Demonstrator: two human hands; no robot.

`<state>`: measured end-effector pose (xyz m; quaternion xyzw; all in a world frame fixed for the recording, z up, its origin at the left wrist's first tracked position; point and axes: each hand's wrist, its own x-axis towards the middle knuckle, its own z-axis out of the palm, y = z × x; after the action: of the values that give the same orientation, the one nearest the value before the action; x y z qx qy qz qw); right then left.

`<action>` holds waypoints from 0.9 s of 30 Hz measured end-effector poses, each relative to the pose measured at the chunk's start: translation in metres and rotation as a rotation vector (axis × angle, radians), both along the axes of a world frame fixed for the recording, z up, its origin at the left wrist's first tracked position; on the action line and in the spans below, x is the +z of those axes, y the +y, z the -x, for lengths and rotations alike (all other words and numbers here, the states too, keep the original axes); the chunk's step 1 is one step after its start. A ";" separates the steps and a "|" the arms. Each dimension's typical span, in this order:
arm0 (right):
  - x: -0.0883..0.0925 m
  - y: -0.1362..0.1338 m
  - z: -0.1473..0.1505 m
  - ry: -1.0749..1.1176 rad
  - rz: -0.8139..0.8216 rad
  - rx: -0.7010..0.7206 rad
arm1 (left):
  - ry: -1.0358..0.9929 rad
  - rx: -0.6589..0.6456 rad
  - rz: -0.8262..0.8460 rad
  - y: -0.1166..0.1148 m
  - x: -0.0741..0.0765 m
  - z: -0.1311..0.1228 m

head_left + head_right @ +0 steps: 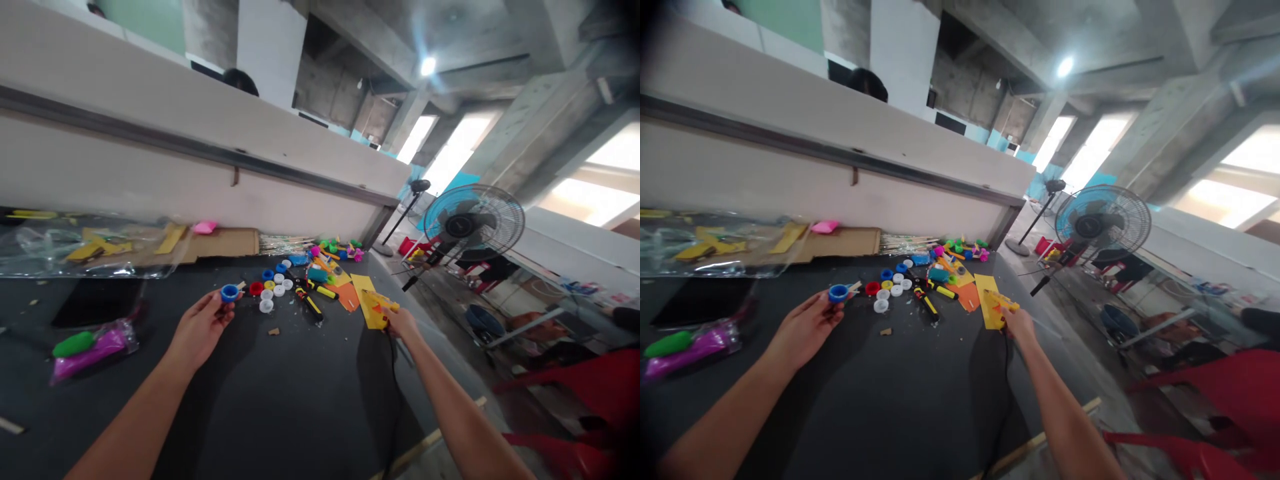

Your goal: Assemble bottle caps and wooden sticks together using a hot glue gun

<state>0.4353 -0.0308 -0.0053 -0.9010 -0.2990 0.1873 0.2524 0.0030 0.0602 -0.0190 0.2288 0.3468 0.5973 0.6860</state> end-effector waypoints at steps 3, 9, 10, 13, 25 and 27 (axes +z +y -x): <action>0.013 0.000 -0.002 -0.152 0.173 0.069 | -0.012 -0.008 -0.007 -0.001 0.000 0.001; 0.049 0.027 0.045 -0.500 0.174 0.277 | 0.008 -0.060 -0.042 -0.004 0.001 -0.001; 0.055 0.037 0.062 -0.579 0.079 0.383 | 0.020 -0.072 -0.042 -0.005 0.002 -0.002; 0.062 0.079 0.120 -0.547 -0.238 0.818 | 0.059 -0.103 -0.025 -0.006 0.003 -0.005; 0.018 0.209 0.203 -0.600 -0.174 1.385 | 0.096 -0.125 0.063 -0.003 -0.003 -0.002; 0.017 0.215 0.200 -0.597 -0.103 1.415 | 0.099 -0.127 0.074 -0.003 -0.003 -0.002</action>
<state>0.2351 0.1844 0.0114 -0.4944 -0.8681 0.0390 0.0229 0.0048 0.0573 -0.0217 0.2542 0.3868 0.5275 0.7124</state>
